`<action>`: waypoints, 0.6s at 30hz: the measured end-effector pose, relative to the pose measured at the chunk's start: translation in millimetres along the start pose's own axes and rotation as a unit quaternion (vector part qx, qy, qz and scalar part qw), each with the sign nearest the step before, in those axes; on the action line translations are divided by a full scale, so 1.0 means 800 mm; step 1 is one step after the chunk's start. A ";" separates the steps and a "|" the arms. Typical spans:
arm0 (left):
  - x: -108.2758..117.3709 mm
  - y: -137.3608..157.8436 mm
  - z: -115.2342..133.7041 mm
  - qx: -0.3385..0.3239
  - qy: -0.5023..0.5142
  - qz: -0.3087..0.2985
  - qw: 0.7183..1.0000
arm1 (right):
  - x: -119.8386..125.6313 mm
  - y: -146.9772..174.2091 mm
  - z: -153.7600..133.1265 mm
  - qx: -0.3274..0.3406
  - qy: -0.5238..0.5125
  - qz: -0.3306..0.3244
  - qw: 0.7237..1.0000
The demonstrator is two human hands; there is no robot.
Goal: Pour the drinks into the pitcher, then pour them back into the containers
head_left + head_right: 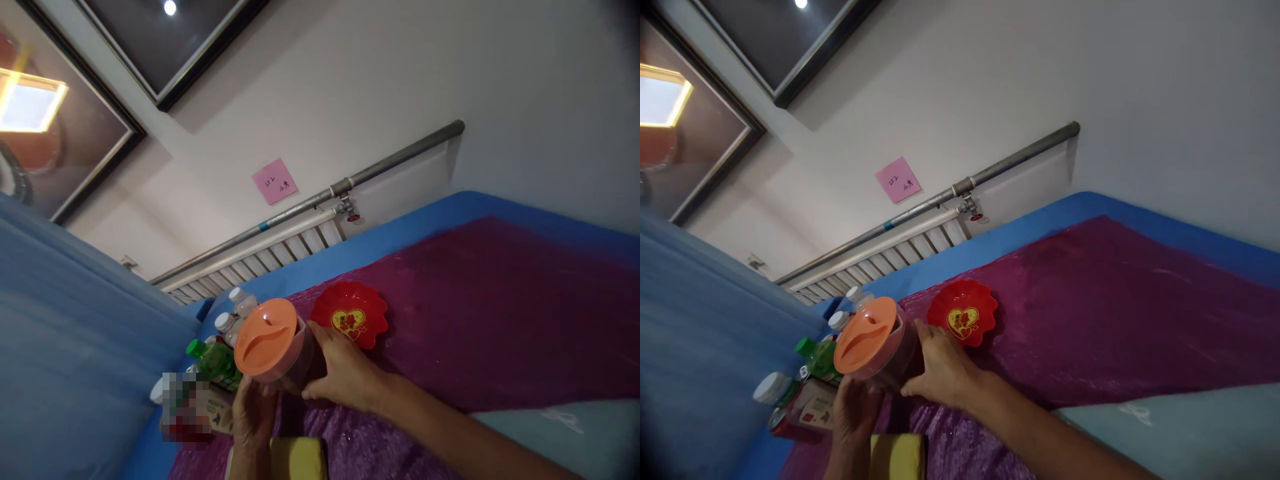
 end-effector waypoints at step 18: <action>-0.020 -0.007 0.019 -0.016 -0.044 0.020 0.999 | 0.013 -0.001 -0.011 0.063 -0.046 0.003 0.997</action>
Point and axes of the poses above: each hand's wrist, its own y-axis away from the middle knuckle, its own x-axis out of the back of the hand, z = x × y, the point moved 10 cm from there along -y, towards the middle knuckle, and after that the axes turned 11 degrees about -z, right-handed, at the moved point
